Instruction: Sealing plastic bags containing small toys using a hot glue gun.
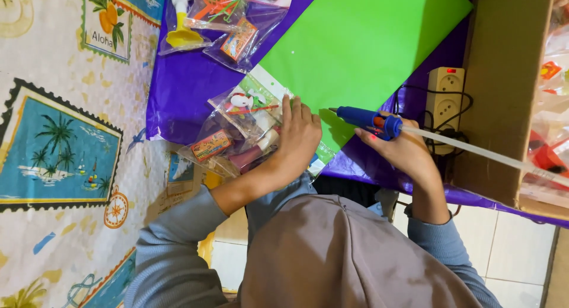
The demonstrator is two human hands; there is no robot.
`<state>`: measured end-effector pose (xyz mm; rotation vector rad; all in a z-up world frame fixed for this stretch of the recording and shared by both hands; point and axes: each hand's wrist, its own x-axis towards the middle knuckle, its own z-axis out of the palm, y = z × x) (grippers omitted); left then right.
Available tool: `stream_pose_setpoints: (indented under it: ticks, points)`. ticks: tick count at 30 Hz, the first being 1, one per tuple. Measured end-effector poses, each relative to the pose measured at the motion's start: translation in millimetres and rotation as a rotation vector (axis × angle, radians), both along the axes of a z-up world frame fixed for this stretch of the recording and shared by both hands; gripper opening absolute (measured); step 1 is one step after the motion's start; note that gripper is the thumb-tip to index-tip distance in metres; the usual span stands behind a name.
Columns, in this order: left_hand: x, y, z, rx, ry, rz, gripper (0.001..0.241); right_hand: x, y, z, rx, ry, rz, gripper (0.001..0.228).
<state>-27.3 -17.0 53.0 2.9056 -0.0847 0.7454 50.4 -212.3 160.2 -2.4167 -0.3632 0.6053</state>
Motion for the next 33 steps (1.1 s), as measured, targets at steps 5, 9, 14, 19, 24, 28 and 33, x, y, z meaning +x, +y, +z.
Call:
stream_pose_setpoints:
  ticks: [5,9,14,19,24,28,33]
  points:
    - [1.1,-8.2,0.4,0.034,-0.039,0.008,0.005,-1.1,-2.2,-5.2,0.079,-0.007,-0.030,0.039]
    - [1.0,-6.4,15.4,0.040,-0.027,0.012,0.007,-4.3,-0.9,-4.2,0.109,-0.015,-0.070,0.041]
    - [4.3,-5.9,9.8,0.035,-0.030,-0.006,0.008,-6.2,-7.4,-17.6,0.148,-0.033,-0.096,0.038]
    - [7.6,-7.1,-8.4,0.030,-0.044,0.002,0.009,-12.7,-14.1,-33.1,0.206,-0.058,-0.109,0.025]
    - [9.5,-2.9,2.1,-0.021,0.022,0.001,0.013,-18.2,-16.0,-39.0,0.252,-0.084,-0.118,0.023]
    - [13.6,2.7,-7.2,-0.015,-0.003,0.063,0.005,-19.8,-18.2,-36.0,0.255,-0.144,-0.065,0.027]
    - [13.5,15.3,-15.5,-0.140,0.127,0.004,0.011,-25.5,-14.4,-33.5,0.279,-0.146,-0.020,0.027]
